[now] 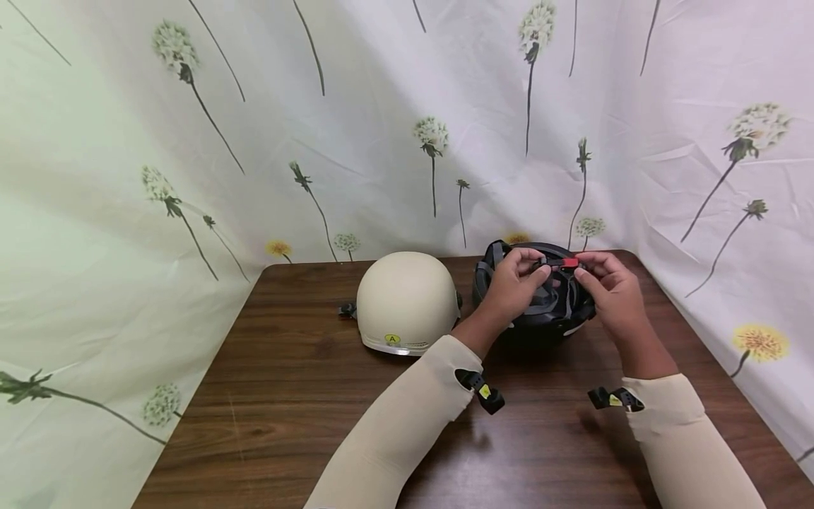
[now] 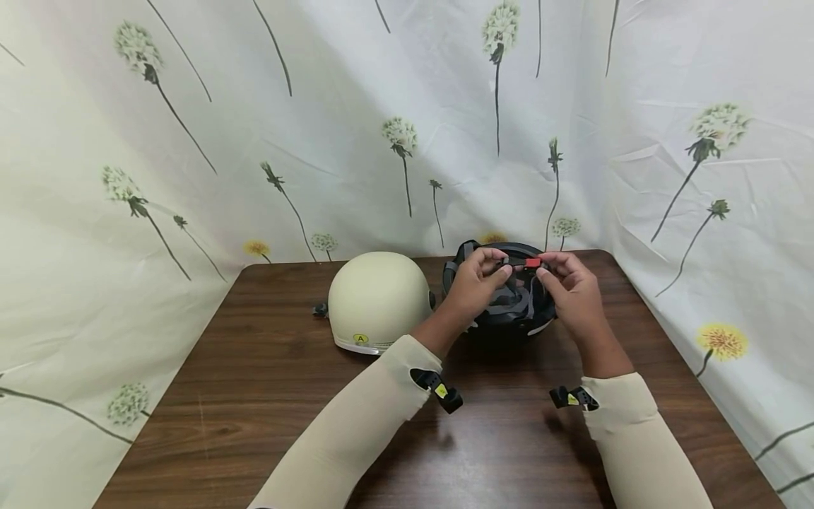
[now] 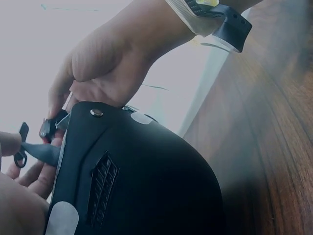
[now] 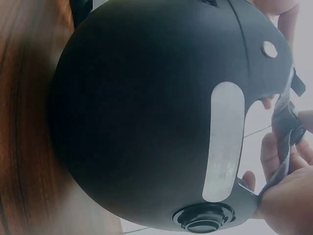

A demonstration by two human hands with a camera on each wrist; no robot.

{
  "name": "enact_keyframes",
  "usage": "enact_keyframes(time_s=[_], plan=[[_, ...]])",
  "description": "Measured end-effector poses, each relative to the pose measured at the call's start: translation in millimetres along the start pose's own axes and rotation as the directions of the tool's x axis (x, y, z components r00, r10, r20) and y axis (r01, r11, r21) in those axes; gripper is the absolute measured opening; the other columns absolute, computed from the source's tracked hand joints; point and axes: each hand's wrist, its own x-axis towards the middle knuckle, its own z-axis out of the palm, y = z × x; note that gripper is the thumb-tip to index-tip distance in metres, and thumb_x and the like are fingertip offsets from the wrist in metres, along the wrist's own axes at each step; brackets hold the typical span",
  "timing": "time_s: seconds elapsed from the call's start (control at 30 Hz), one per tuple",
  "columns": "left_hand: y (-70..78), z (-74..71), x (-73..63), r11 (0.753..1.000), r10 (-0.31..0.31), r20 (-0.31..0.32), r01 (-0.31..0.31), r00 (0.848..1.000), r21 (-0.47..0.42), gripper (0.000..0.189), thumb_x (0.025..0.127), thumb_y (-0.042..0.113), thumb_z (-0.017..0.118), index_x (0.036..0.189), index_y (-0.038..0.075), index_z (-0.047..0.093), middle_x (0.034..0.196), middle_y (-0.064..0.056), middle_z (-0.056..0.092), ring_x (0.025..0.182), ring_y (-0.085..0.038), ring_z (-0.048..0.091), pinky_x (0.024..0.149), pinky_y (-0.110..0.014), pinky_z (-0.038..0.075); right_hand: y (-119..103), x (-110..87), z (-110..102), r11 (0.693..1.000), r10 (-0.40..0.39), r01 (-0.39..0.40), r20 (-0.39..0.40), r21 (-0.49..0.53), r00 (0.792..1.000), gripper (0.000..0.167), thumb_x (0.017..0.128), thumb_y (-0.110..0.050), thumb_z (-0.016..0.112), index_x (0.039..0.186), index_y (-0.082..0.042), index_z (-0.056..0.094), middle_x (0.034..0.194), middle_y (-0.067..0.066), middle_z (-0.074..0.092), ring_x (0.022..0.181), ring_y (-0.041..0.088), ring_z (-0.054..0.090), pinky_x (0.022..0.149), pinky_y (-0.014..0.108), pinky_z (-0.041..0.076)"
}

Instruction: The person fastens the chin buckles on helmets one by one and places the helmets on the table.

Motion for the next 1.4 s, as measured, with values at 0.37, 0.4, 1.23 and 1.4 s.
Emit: enact_keyframes(time_s=[0.37,0.4,1.23,1.4], plan=[[-2.3,0.3,-1.8,0.994,0.096,0.072,-0.091,0.993,-0.065,0.026,0.108,0.010,0.060,0.132,0.002,0.055,0.120,-0.027,0.073,0.118,-0.045,0.068,0.068,-0.023,0.042,1.7,1.2,0.9,0.995,-0.056,0.057,0.024,-0.083,0.998,0.013,0.103,0.001,0.062,0.114,0.007,0.060,0.109,-0.004,0.070,0.097,0.006,0.066,0.084,0.014,0.052],[-2.8,0.1,-1.7,0.994,0.098,0.073,-0.094,0.993,-0.056,0.026,0.108,0.011,0.060,0.132,0.002,0.055,0.119,-0.026,0.074,0.116,-0.044,0.069,0.067,-0.023,0.042,2.6,1.4,1.2,0.990,-0.068,0.070,0.021,-0.119,0.997,0.015,0.102,0.002,0.063,0.115,0.009,0.060,0.109,-0.005,0.069,0.095,0.005,0.065,0.082,0.014,0.052],[-4.7,9.1,-1.3,0.995,-0.067,-0.023,0.069,0.997,0.075,0.020,0.105,0.017,0.066,0.123,0.010,0.060,0.124,-0.006,0.070,0.101,-0.019,0.075,0.085,-0.024,0.054,6.9,-1.7,1.6,0.930,-0.201,0.139,-0.156,-0.341,0.967,0.018,0.098,-0.001,0.072,0.112,0.011,0.072,0.096,-0.017,0.070,0.078,0.004,0.061,0.069,0.013,0.048],[-3.2,12.0,-1.7,0.986,-0.102,-0.054,0.108,0.993,0.129,0.019,0.104,0.021,0.069,0.121,0.014,0.062,0.116,0.003,0.070,0.096,-0.014,0.073,0.080,-0.024,0.053,6.2,-1.9,1.9,0.941,-0.194,0.132,-0.178,-0.311,0.965,0.019,0.099,-0.002,0.072,0.112,0.011,0.072,0.096,-0.016,0.071,0.081,0.005,0.063,0.072,0.014,0.050]])
